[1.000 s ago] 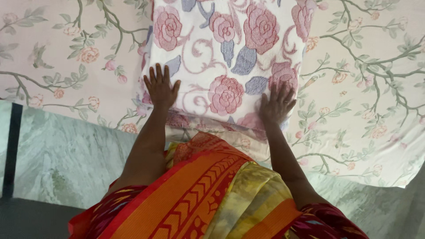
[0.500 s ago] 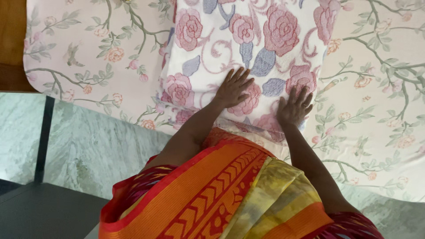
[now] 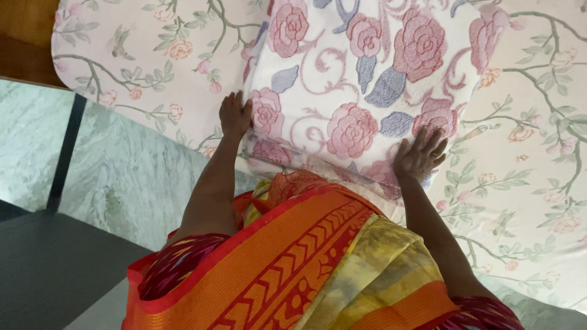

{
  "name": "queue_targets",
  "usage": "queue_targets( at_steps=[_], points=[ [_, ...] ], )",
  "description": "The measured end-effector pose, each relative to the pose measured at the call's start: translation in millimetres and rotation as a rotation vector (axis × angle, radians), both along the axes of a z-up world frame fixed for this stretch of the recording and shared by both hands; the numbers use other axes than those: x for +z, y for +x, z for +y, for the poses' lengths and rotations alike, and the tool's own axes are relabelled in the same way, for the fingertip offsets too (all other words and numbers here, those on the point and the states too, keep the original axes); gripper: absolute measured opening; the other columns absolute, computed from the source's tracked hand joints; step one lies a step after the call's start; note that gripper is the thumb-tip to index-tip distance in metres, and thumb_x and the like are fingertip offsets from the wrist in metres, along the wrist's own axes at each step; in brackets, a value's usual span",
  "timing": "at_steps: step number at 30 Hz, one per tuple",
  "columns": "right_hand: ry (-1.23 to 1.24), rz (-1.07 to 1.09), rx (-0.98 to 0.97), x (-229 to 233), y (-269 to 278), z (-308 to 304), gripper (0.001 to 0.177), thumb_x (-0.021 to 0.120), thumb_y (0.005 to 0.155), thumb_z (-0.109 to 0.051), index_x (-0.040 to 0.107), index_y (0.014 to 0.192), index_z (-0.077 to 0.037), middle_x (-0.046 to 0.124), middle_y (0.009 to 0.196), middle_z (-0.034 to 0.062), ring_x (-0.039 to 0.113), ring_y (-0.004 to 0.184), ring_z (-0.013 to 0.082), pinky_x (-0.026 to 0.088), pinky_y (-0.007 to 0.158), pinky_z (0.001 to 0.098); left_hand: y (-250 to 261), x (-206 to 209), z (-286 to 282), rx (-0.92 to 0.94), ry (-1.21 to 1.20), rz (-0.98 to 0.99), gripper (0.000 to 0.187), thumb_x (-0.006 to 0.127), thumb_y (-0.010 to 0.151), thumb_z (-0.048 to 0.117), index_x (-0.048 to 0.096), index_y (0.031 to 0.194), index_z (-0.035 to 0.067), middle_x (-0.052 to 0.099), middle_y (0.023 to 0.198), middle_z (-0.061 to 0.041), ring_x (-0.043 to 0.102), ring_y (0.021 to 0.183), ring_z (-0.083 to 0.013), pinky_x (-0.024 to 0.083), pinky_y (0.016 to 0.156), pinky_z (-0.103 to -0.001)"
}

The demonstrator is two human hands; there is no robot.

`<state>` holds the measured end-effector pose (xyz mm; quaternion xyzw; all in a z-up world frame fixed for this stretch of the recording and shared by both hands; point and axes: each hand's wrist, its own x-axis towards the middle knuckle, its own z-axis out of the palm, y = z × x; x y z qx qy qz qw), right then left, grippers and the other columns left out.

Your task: The person folds a floral-patterned blanket on a bed, smoothing it repeatedly. Then the person places a matching pillow on the bed and smooths the pillowcase, adjusting it into position.

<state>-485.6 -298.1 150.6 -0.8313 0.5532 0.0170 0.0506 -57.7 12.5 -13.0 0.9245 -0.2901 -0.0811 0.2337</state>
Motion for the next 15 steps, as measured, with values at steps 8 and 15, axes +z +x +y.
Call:
queue_targets(
  at_steps=[8, 15],
  points=[
    [0.015, -0.012, -0.014, -1, -2, 2, 0.073, 0.033, 0.107, -0.060, 0.029, 0.168, -0.021, 0.007, 0.175, 0.0151, 0.005, 0.158, 0.0467, 0.009, 0.125, 0.0685, -22, 58, -30, -0.340, -0.451, 0.530, 0.082, 0.085, 0.069, 0.024, 0.052, 0.142, 0.007, 0.049, 0.146, -0.021, 0.054, 0.127, -0.0364, 0.046, 0.105, -0.044],
    [-0.009, -0.041, 0.005, 0, -5, 5, 0.072, 0.033, 0.108, -0.060, 0.032, 0.168, -0.021, 0.009, 0.175, 0.0147, 0.007, 0.159, 0.0465, 0.011, 0.125, 0.0688, -25, 106, -25, -0.441, 0.246, 0.171, 0.053, 0.082, 0.082, 0.029, 0.066, 0.132, 0.023, 0.068, 0.126, -0.009, 0.068, 0.111, -0.0343, 0.054, 0.094, -0.048]
  ],
)
